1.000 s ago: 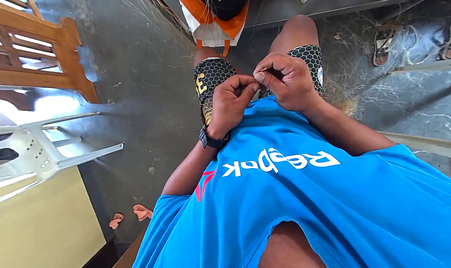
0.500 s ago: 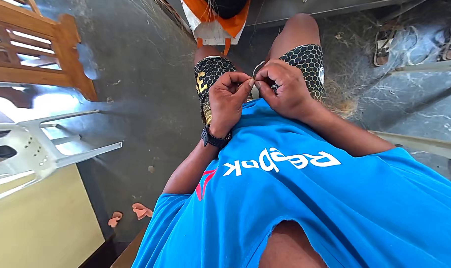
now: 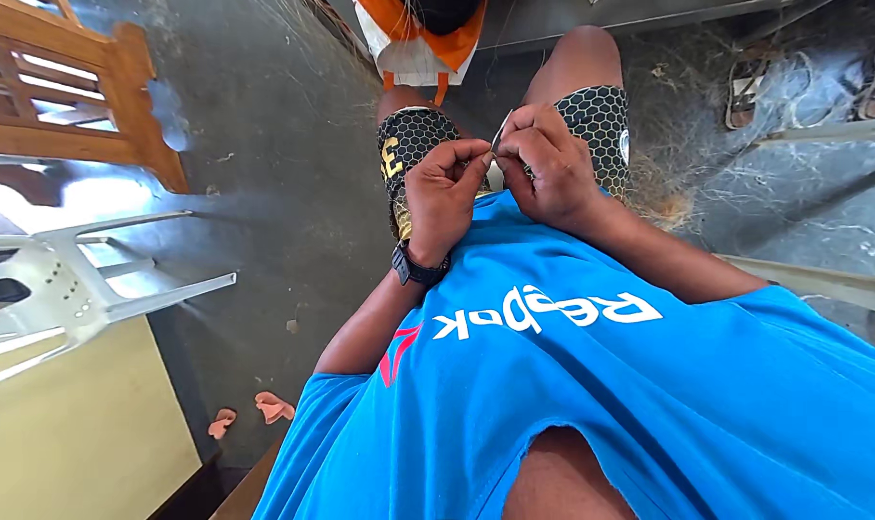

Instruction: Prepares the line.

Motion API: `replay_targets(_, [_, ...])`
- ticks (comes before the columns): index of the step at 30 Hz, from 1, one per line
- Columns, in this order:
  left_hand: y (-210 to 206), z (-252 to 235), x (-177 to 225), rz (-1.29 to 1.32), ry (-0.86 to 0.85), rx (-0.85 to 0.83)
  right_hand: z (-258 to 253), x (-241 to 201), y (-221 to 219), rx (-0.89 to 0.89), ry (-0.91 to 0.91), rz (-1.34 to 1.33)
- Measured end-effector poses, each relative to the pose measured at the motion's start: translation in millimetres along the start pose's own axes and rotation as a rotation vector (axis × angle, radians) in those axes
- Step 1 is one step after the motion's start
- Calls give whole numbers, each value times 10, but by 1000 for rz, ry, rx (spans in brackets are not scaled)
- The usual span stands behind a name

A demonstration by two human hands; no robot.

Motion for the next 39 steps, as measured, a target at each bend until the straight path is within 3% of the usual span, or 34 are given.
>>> replay_targets(5, [-52,-2,91,-207,-91,-41,-33,-121,53,38,127,104])
replay_targets(10, [-118,-17,66,-292,-21,-116,-16,7,36,-4,0,63])
replay_targets(18, [-309,38,-328,378,451,-312,3,22,105,7,-32,110])
replay_targets(30, [-260,41,-339,399,429,-250,25,-46,89,-34,-16,141])
replay_targets(33, [-210,24,-318,325,370,-206,28,72,58,-84,-129,41])
replay_targets(39, [-134,13,-176,63,241,-147,210,444,-102,-133,-527,-428])
Point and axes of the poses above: each hand's wrist, its own z-axis away from the middle knuckle, its own y-axis out of the back of the hand, x = y × z, the point moved 10 cm from there along -z, towards the middle knuckle, and after that the axes turned 6 degrees about y, right-handed, at the moved point
